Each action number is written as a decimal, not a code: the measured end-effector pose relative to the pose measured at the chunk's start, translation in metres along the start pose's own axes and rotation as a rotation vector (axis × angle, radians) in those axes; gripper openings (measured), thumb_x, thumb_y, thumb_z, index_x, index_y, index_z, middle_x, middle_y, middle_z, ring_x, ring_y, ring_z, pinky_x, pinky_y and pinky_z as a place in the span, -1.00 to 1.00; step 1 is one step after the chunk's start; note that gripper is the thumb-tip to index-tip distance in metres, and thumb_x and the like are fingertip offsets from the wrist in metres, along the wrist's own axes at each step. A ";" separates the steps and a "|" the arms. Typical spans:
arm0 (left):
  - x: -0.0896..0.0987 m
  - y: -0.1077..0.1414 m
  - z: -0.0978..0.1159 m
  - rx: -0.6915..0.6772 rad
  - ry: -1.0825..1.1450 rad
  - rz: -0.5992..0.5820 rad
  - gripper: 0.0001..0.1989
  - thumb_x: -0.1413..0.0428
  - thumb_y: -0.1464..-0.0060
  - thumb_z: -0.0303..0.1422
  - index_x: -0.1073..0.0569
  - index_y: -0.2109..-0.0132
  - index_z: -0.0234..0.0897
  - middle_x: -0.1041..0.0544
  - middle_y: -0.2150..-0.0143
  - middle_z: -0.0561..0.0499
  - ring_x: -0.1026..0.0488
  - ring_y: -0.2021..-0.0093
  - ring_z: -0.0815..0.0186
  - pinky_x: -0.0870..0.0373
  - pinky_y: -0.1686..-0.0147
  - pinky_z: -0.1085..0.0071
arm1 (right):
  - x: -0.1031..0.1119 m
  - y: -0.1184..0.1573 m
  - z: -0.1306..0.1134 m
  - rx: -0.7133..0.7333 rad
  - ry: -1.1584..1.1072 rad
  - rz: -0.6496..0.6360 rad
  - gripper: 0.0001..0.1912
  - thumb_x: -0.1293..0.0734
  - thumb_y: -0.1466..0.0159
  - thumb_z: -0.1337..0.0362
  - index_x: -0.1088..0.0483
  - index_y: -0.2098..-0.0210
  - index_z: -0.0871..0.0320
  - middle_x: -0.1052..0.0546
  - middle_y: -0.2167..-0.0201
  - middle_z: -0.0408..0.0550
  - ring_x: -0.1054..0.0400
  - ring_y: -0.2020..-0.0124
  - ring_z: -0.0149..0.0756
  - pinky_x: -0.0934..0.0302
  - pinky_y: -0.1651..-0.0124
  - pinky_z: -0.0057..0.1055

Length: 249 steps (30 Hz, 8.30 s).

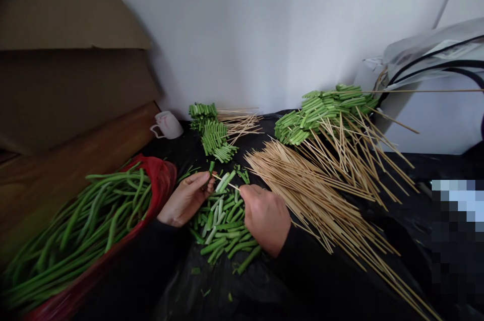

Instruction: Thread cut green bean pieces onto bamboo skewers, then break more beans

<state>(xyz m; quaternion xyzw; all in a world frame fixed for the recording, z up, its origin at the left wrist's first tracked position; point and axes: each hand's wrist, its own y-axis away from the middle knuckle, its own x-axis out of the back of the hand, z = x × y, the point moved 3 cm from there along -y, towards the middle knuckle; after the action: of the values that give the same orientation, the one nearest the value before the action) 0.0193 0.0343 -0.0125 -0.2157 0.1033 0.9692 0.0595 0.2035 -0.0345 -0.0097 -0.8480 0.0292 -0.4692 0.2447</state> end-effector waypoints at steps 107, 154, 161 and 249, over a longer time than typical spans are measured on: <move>0.016 -0.002 0.009 0.061 -0.081 -0.016 -0.74 -0.42 0.27 -0.42 -0.63 0.33 -0.37 -0.61 0.34 -0.02 -0.45 0.36 0.44 -0.37 0.31 0.52 | -0.001 0.002 -0.001 0.027 0.007 -0.010 -0.73 -0.11 -0.32 0.43 -0.43 0.22 0.13 -0.54 0.30 -0.07 -0.41 0.25 -0.32 -0.09 0.27 -0.44; 0.010 0.001 0.007 -0.017 -0.247 -0.048 -0.73 -0.43 0.30 -0.29 -0.59 0.41 -0.33 -0.53 0.39 0.05 -0.37 0.41 0.44 -0.26 0.36 0.50 | -0.004 0.000 -0.004 0.010 -0.044 0.012 -0.73 -0.11 -0.33 0.43 -0.43 0.21 0.14 -0.55 0.28 -0.06 -0.43 0.22 -0.28 -0.13 0.18 -0.42; 0.028 -0.006 0.021 -0.269 -0.617 0.149 -0.77 -0.32 0.11 -0.26 -0.62 0.30 -0.32 -0.62 0.29 -0.07 -0.47 0.30 0.28 -0.32 0.26 0.42 | 0.006 -0.003 0.004 -0.011 -0.038 0.146 -0.74 -0.13 -0.38 0.35 -0.45 0.22 0.16 -0.57 0.26 -0.02 -0.45 0.17 -0.25 -0.16 0.11 -0.42; -0.009 0.016 0.000 0.009 -0.338 -0.251 -0.49 -0.39 0.21 -0.38 -0.48 0.05 -0.29 -0.52 0.39 0.05 -0.41 0.43 0.39 -0.29 0.36 0.46 | -0.010 0.005 -0.016 0.036 -0.047 -0.063 -0.76 -0.11 -0.31 0.46 -0.37 0.33 0.13 -0.49 0.41 -0.11 -0.40 0.31 -0.32 -0.08 0.26 -0.43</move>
<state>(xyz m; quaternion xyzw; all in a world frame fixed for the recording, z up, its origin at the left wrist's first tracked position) 0.0248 0.0184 -0.0054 -0.0609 0.0683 0.9761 0.1971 0.1857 -0.0425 -0.0122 -0.8546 -0.0116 -0.4572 0.2458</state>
